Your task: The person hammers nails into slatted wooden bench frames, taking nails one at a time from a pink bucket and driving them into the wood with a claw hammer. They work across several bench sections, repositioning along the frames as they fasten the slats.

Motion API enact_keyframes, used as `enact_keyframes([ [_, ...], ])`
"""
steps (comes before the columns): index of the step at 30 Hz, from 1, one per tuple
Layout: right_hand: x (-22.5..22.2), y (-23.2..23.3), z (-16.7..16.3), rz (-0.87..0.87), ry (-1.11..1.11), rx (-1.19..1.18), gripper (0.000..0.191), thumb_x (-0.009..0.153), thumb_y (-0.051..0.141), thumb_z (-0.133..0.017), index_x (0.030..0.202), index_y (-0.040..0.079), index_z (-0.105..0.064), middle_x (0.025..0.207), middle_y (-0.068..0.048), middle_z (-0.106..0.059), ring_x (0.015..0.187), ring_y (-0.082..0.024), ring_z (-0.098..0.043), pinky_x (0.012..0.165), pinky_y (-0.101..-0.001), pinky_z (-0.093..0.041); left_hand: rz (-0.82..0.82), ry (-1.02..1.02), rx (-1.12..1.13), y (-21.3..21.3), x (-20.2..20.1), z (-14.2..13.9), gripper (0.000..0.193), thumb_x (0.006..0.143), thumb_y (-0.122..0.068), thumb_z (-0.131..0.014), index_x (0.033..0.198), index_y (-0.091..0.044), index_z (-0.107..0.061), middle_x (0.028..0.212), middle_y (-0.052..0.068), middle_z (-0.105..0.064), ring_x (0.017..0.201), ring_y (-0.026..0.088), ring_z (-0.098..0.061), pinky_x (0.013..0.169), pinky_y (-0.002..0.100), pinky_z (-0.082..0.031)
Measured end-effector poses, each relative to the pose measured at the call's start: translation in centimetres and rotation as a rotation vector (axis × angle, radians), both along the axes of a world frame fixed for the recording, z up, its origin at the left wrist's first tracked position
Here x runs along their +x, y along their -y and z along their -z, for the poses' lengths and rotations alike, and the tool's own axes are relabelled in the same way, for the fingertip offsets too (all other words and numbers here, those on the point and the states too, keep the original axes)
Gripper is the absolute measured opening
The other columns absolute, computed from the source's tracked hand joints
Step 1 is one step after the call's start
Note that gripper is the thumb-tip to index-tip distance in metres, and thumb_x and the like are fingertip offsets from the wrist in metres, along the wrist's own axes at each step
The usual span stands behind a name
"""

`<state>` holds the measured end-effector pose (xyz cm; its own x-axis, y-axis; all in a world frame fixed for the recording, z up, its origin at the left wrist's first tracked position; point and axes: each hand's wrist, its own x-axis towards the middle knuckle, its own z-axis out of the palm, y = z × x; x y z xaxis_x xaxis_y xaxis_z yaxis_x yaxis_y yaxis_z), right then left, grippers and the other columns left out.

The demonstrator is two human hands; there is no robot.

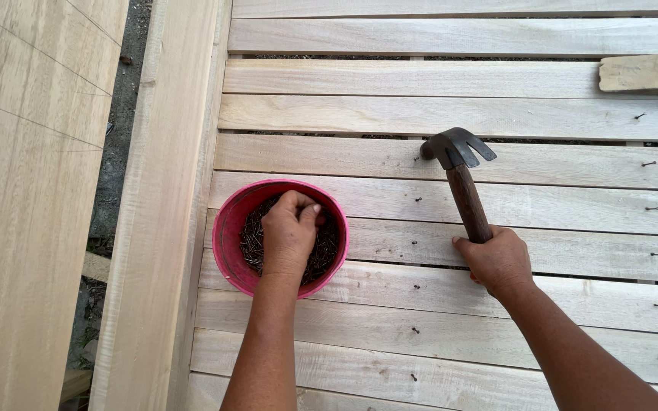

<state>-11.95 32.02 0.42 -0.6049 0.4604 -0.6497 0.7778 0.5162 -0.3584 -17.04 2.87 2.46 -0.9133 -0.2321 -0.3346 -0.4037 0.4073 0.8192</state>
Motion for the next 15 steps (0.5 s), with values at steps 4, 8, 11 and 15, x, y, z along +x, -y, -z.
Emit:
enact_keyframes([
  [4, 0.0, -0.1, 0.1, 0.009, 0.012, -0.005, 0.032, 0.092, 0.033, -0.076, 0.095, 0.001, -0.07, 0.066, -0.01, -0.064, 0.052, -0.017, -0.062, 0.052, -0.035, -0.058, -0.119, 0.064, 0.363, 1.2, -0.7, 1.5, 0.006, 0.096, 0.0, -0.065, 0.093, -0.001, -0.07, 0.082, 0.012, -0.077, 0.072, 0.022, -0.077, 0.059, 0.033, -0.063],
  [8, 0.1, -0.1, 0.1, 0.001, -0.003, 0.004, 0.032, 0.091, 0.034, -0.077, 0.095, 0.003, -0.07, 0.065, -0.01, -0.064, 0.052, -0.018, -0.062, 0.053, -0.0352, -0.057, -0.067, 0.089, 0.229, 2.0, -0.5, 1.1, 0.017, 0.094, -0.001, -0.065, 0.106, -0.003, -0.077, 0.088, 0.008, -0.079, 0.079, 0.022, -0.079, 0.068, 0.033, -0.064],
  [11, 0.1, -0.1, 0.2, 0.011, 0.004, -0.003, 0.033, 0.092, 0.034, -0.077, 0.094, 0.001, -0.07, 0.065, -0.01, -0.064, 0.052, -0.018, -0.062, 0.053, -0.0355, -0.057, 0.146, 0.164, -0.148, 2.1, 0.2, -0.6, 0.025, 0.091, -0.006, -0.069, 0.114, -0.011, -0.079, 0.108, 0.008, -0.075, 0.097, 0.024, -0.076, 0.088, 0.035, -0.06],
  [15, 0.1, -0.1, 0.1, 0.008, 0.004, 0.001, 0.033, 0.092, 0.034, -0.077, 0.094, 0.002, -0.07, 0.065, -0.01, -0.064, 0.052, -0.018, -0.062, 0.053, -0.0356, -0.057, 0.42, 0.2, -0.513, 0.8, 1.1, -2.7, 0.063, 0.073, -0.016, -0.088, 0.132, -0.013, -0.065, 0.141, 0.015, -0.054, 0.125, 0.034, -0.054, 0.106, 0.042, -0.046],
])
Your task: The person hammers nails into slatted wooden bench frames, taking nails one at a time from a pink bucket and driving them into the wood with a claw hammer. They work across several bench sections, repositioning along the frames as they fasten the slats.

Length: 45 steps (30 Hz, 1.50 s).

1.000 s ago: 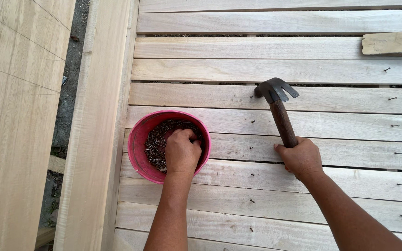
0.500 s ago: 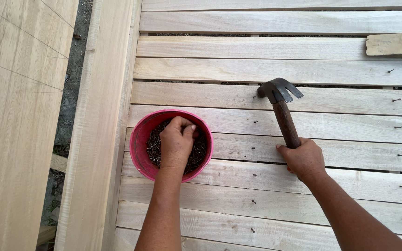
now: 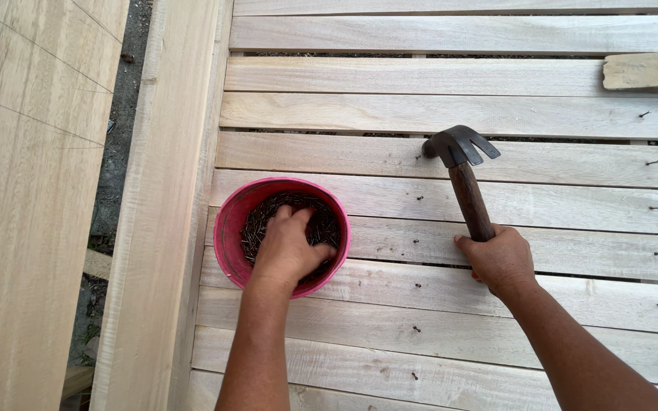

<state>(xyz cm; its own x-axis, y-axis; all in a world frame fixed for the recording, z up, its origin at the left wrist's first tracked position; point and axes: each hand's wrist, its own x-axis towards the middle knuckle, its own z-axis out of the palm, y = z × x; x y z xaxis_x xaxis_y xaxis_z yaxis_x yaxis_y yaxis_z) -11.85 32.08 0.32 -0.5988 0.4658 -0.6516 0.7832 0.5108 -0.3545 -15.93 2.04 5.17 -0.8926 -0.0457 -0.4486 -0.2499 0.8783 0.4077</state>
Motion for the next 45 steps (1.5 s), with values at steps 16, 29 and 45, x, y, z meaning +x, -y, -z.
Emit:
enact_keyframes([
  [16, 0.0, 0.1, -0.1, 0.005, -0.001, 0.005, 0.032, 0.092, 0.032, -0.076, 0.094, 0.001, -0.07, 0.065, -0.011, -0.064, 0.053, -0.018, -0.062, 0.052, -0.0361, -0.057, -0.307, -0.042, 0.375, 1.3, 0.7, 0.7, 0.014, 0.081, -0.009, -0.081, 0.095, -0.01, -0.082, 0.098, 0.008, -0.082, 0.088, 0.019, -0.078, 0.082, 0.03, -0.06],
  [29, 0.1, 0.1, -0.2, 0.016, -0.007, -0.003, 0.033, 0.091, 0.032, -0.077, 0.096, 0.0, -0.07, 0.066, -0.01, -0.065, 0.052, -0.018, -0.062, 0.052, -0.0361, -0.057, -0.378, -0.01, 0.668, 1.4, 0.6, 0.8, 0.014, 0.09, 0.003, -0.067, 0.102, -0.002, -0.072, 0.089, 0.007, -0.076, 0.078, 0.012, -0.073, 0.064, 0.024, -0.062],
  [45, 0.3, 0.8, -1.2, -0.013, 0.067, -0.002, 0.032, 0.09, 0.035, -0.075, 0.106, 0.008, -0.073, 0.065, -0.008, -0.068, 0.053, -0.018, -0.063, 0.057, -0.0364, -0.056, -0.436, -0.251, 0.914, -7.6, -6.8, -1.8, 0.021, 0.094, 0.007, -0.056, 0.107, 0.0, -0.071, 0.097, 0.01, -0.072, 0.078, 0.013, -0.075, 0.066, 0.022, -0.066],
])
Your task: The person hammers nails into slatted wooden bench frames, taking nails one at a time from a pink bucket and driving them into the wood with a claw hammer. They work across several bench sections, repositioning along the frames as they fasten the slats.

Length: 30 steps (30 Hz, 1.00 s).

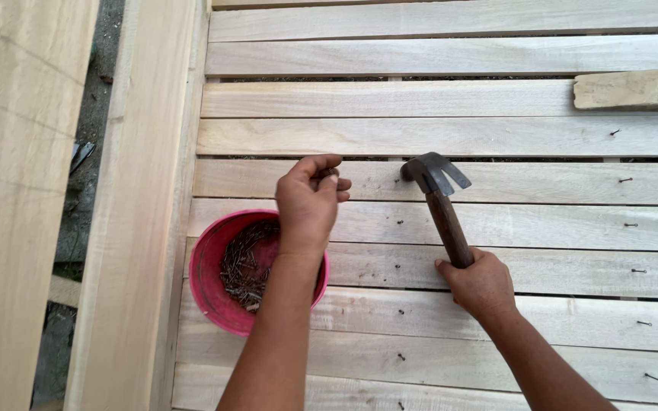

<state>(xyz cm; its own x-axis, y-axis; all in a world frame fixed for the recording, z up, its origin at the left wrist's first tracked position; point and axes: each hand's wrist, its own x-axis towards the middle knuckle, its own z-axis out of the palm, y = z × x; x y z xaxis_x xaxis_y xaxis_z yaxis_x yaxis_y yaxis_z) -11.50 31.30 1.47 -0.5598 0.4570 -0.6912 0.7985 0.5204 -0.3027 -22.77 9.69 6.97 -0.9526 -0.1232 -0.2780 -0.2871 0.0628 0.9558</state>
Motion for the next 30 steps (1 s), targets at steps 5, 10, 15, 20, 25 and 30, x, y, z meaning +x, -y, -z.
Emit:
enact_keyframes([
  [5, 0.4, -0.1, 0.3, 0.003, 0.033, -0.012, 0.03, 0.091, 0.038, -0.075, 0.099, 0.009, -0.075, 0.06, -0.006, -0.064, 0.051, -0.016, -0.06, 0.055, -0.0348, -0.052, -0.071, 0.031, -0.039, -4.4, -1.9, 3.5, 0.018, 0.095, 0.004, -0.057, 0.103, -0.004, -0.071, 0.096, 0.004, -0.073, 0.081, 0.01, -0.074, 0.069, 0.018, -0.065],
  [10, 0.5, -0.4, 0.7, -0.011, 0.085, -0.021, 0.03, 0.091, 0.04, -0.075, 0.092, 0.01, -0.076, 0.056, -0.004, -0.06, 0.047, -0.015, -0.052, 0.05, -0.0336, -0.043, -0.213, -0.045, -0.045, -7.2, -2.7, 8.8, 0.013, 0.097, 0.002, -0.06, 0.102, -0.004, -0.071, 0.094, 0.007, -0.074, 0.081, 0.013, -0.072, 0.07, 0.023, -0.063],
  [15, 0.8, -0.4, 0.2, 0.012, 0.112, -0.055, 0.035, 0.09, 0.043, -0.076, 0.09, 0.008, -0.076, 0.055, -0.003, -0.059, 0.045, -0.015, -0.048, 0.049, -0.0333, -0.04, -0.177, -0.313, -0.352, -7.7, -1.5, 12.1, 0.012, 0.098, -0.002, -0.058, 0.103, -0.004, -0.068, 0.1, 0.006, -0.07, 0.083, 0.016, -0.073, 0.073, 0.03, -0.062],
  [20, -0.8, -1.0, -0.1, 0.002, 0.072, -0.032, 0.039, 0.09, 0.046, -0.074, 0.091, 0.008, -0.076, 0.055, -0.005, -0.059, 0.045, -0.015, -0.05, 0.049, -0.0335, -0.043, -0.164, -0.4, -0.497, -7.9, -0.8, 12.0, 0.02, 0.098, -0.005, -0.058, 0.114, -0.005, -0.068, 0.103, 0.006, -0.07, 0.089, 0.02, -0.07, 0.076, 0.032, -0.06],
  [25, -2.3, -1.0, 0.5, 0.089, 0.026, -0.084, 0.035, 0.09, 0.04, -0.075, 0.09, 0.005, -0.073, 0.056, -0.005, -0.061, 0.046, -0.015, -0.055, 0.048, -0.0341, -0.05, -0.169, -0.353, -0.471, -7.6, -1.2, 11.7, 0.024, 0.095, -0.005, -0.061, 0.117, -0.004, -0.07, 0.104, 0.007, -0.072, 0.091, 0.018, -0.071, 0.079, 0.031, -0.061],
  [30, -2.3, -0.7, 0.5, 0.095, 0.024, -0.057, 0.028, 0.091, 0.037, -0.074, 0.086, 0.009, -0.073, 0.056, -0.004, -0.063, 0.048, -0.015, -0.057, 0.05, -0.0335, -0.051, -0.117, -0.354, -0.462, -8.0, -3.2, 12.1, 0.008, 0.094, -0.013, -0.071, 0.1, -0.01, -0.076, 0.097, 0.001, -0.075, 0.091, 0.014, -0.073, 0.082, 0.028, -0.063],
])
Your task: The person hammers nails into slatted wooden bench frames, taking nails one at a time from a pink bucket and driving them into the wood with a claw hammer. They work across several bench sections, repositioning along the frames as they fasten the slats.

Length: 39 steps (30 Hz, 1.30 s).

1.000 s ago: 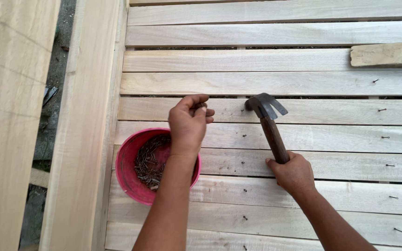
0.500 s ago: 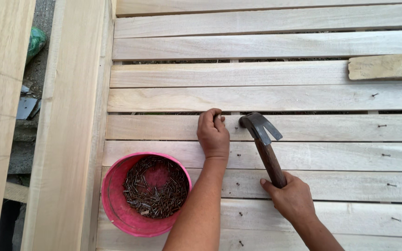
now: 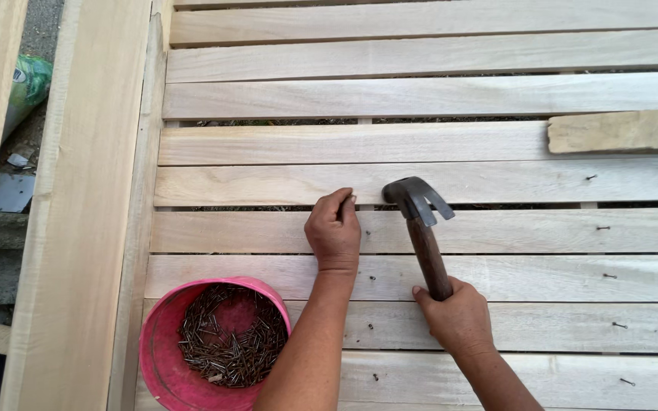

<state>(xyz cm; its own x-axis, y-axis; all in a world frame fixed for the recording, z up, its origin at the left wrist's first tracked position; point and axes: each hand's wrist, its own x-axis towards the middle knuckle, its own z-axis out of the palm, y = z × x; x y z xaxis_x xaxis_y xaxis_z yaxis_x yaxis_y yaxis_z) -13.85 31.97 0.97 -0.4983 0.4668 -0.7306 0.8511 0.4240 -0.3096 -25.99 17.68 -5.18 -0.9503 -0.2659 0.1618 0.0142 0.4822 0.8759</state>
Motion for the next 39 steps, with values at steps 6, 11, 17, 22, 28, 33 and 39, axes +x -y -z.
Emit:
enact_keyframes([
  [6, -0.2, 0.1, -0.4, -0.025, 0.018, -0.006, 0.03, 0.091, 0.038, -0.075, 0.084, 0.008, -0.072, 0.055, -0.004, -0.063, 0.047, -0.015, -0.059, 0.051, -0.0336, -0.054, 0.054, -0.123, -0.19, -0.5, -1.9, 0.1, 0.002, 0.088, -0.014, -0.076, 0.088, -0.012, -0.077, 0.091, -0.001, -0.072, 0.093, 0.019, -0.063, 0.093, 0.035, -0.051],
  [11, -0.1, 0.0, -0.2, -0.024, 0.021, -0.01, 0.031, 0.091, 0.038, -0.075, 0.083, 0.008, -0.072, 0.053, -0.004, -0.061, 0.045, -0.015, -0.058, 0.049, -0.0334, -0.051, 0.068, -0.091, -0.239, -0.7, -2.0, -0.1, 0.005, 0.091, -0.019, -0.073, 0.088, -0.015, -0.076, 0.094, -0.005, -0.071, 0.096, 0.017, -0.061, 0.096, 0.034, -0.048],
  [17, -0.1, 0.1, 0.0, -0.013, 0.038, -0.008, 0.032, 0.09, 0.039, -0.076, 0.082, 0.008, -0.073, 0.051, -0.004, -0.06, 0.044, -0.015, -0.056, 0.048, -0.0335, -0.049, 0.092, -0.017, -0.346, -0.9, -2.0, -0.7, 0.006, 0.09, -0.021, -0.073, 0.09, -0.016, -0.076, 0.098, -0.005, -0.067, 0.099, 0.017, -0.059, 0.098, 0.036, -0.045],
  [22, 0.2, 0.1, 0.0, -0.017, 0.022, 0.019, 0.03, 0.089, 0.039, -0.076, 0.081, 0.011, -0.073, 0.052, -0.003, -0.06, 0.045, -0.014, -0.053, 0.05, -0.0342, -0.047, 0.087, 0.014, -0.336, -1.1, -1.9, -0.9, 0.008, 0.086, -0.025, -0.076, 0.087, -0.018, -0.077, 0.096, -0.005, -0.066, 0.098, 0.017, -0.058, 0.097, 0.035, -0.044],
  [28, 0.2, 0.1, 0.2, -0.038, 0.067, 0.006, 0.036, 0.09, 0.042, -0.076, 0.086, 0.006, -0.077, 0.053, -0.002, -0.058, 0.048, -0.016, -0.05, 0.052, -0.0356, -0.045, 0.044, 0.067, -0.34, -1.1, -2.0, -0.5, 0.007, 0.091, -0.025, -0.074, 0.09, -0.019, -0.077, 0.095, -0.007, -0.065, 0.095, 0.015, -0.059, 0.097, 0.033, -0.046],
  [33, 0.4, 0.2, 0.2, -0.022, 0.071, -0.002, 0.036, 0.089, 0.044, -0.075, 0.093, 0.008, -0.077, 0.055, -0.004, -0.06, 0.051, -0.017, -0.056, 0.057, -0.0363, -0.05, 0.04, 0.06, -0.36, -1.3, -1.8, -0.7, 0.007, 0.088, -0.026, -0.076, 0.089, -0.019, -0.078, 0.094, -0.007, -0.066, 0.093, 0.015, -0.059, 0.094, 0.034, -0.045],
  [39, 0.6, 0.2, 0.3, -0.022, 0.102, 0.001, 0.037, 0.088, 0.044, -0.075, 0.094, 0.008, -0.077, 0.056, -0.006, -0.064, 0.056, -0.02, -0.063, 0.063, -0.0382, -0.053, 0.039, 0.038, -0.369, -1.3, -1.5, -1.1, 0.008, 0.088, -0.026, -0.076, 0.089, -0.018, -0.078, 0.095, -0.006, -0.066, 0.095, 0.016, -0.059, 0.094, 0.035, -0.045],
])
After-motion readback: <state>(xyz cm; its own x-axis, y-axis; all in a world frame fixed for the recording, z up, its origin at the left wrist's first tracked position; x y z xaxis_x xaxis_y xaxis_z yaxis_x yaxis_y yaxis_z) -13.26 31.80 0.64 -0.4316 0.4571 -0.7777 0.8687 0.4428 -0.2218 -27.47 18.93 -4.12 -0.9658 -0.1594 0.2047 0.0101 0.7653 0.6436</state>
